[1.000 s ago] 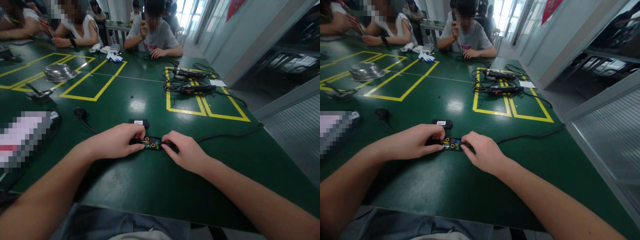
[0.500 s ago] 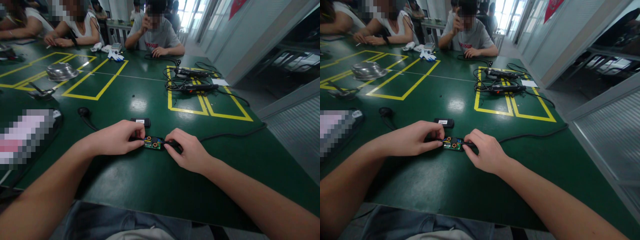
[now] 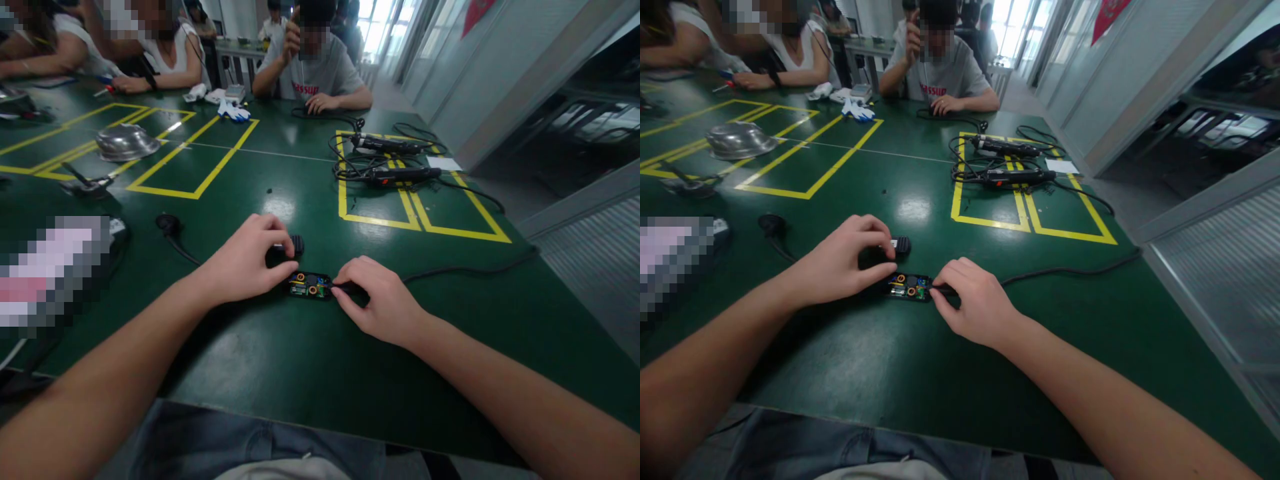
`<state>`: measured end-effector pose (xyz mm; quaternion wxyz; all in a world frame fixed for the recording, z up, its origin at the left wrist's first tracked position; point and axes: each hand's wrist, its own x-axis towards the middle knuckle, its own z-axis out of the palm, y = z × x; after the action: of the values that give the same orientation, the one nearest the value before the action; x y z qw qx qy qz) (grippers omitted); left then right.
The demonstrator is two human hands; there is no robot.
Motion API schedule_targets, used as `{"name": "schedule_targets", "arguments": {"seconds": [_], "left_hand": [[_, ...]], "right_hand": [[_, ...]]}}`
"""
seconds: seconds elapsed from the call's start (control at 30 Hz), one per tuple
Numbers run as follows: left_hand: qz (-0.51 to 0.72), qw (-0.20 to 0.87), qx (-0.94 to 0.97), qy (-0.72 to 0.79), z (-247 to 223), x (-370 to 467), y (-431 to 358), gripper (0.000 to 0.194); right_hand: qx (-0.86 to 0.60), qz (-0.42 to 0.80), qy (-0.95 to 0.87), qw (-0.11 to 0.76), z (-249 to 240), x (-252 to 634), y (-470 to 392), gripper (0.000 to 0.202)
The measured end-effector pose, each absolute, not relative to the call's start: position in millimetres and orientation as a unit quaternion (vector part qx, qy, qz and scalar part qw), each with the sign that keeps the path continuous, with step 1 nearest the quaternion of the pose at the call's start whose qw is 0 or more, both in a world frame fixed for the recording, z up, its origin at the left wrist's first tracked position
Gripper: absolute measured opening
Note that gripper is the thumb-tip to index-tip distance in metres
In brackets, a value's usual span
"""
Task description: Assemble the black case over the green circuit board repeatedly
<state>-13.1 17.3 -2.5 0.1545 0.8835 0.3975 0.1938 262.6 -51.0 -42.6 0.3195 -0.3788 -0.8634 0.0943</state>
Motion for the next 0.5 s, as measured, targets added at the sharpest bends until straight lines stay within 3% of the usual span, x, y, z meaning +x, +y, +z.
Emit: {"name": "schedule_targets", "arguments": {"seconds": [0.1,0.33,0.5], "left_hand": [[0.208,0.107,0.859,0.455,-14,-10,24,0.035],[0.240,0.239,0.882,0.329,-1,-5,11,0.033],[0.189,0.290,0.896,0.279,-1,0,3,0.031]], "right_hand": [[-0.402,0.106,-0.856,0.309,-41,263,-53,0.010],[-0.426,0.140,-0.835,0.318,-44,266,-56,0.054],[-0.415,0.123,-0.853,0.293,-42,264,-55,0.054]]}}
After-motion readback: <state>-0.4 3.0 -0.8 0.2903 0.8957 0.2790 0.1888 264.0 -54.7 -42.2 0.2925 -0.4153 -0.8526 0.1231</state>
